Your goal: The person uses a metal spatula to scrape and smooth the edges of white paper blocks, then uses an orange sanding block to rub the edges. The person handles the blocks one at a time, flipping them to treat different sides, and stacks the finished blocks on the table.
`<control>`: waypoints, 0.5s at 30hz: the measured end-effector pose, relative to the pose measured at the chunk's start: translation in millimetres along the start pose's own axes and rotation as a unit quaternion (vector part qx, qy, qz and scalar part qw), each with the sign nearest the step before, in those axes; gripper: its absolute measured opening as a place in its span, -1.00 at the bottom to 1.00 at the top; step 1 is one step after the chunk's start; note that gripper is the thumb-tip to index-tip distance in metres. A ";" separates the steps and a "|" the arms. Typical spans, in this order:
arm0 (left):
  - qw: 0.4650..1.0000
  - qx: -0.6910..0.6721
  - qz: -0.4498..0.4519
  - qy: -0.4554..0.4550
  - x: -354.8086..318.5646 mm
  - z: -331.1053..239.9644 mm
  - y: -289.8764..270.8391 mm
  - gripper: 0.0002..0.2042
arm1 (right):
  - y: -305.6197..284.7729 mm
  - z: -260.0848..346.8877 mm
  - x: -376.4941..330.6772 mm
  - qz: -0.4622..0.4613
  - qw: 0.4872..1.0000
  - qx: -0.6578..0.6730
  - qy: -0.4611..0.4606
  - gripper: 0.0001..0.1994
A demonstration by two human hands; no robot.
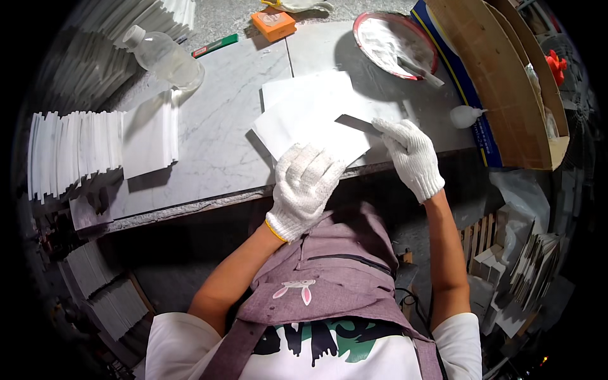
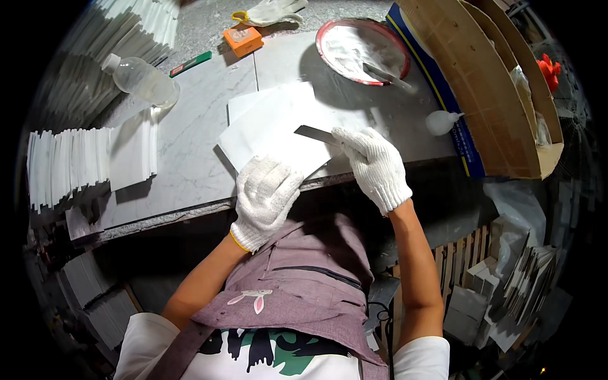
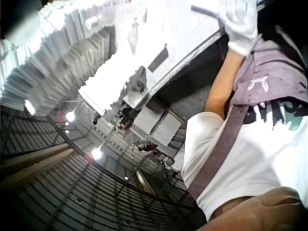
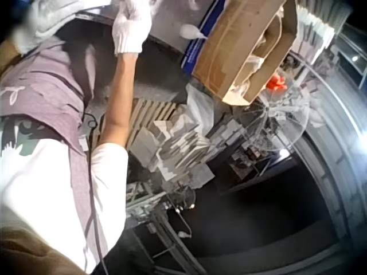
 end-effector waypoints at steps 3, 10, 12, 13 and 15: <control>1.000 -0.001 -0.002 -0.007 5.8 5.7 -3.8 -0.64 | 2.3 2.6 5.0 -0.041 0.998 -0.009 -0.042 -0.70; 1.000 0.012 -0.023 -0.004 -1.1 0.3 -0.3 -0.64 | 5.2 0.7 -14.1 -0.077 0.997 -0.014 0.019 -0.70; 1.000 0.008 -0.026 -0.006 -1.7 -0.3 0.5 -0.65 | 6.7 -1.3 -20.7 -0.093 0.995 -0.015 0.021 -0.69; 1.000 0.007 -0.027 -0.006 -1.3 -0.8 0.2 -0.66 | 6.8 -0.3 -23.4 -0.108 0.994 -0.012 0.013 -0.69; 1.000 0.006 -0.030 -0.006 -1.0 -1.8 -0.8 -0.67 | 7.2 3.3 -29.2 -0.138 0.990 -0.006 -0.005 -0.69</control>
Point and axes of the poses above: each hand's wrist, its own x-axis towards the middle knuckle, its own y-axis out of the palm, z = x × y, the point moved 9 cm from there along x, towards the middle knuckle, and after that the axes turned 3 degrees about x, right-handed, at the moved point
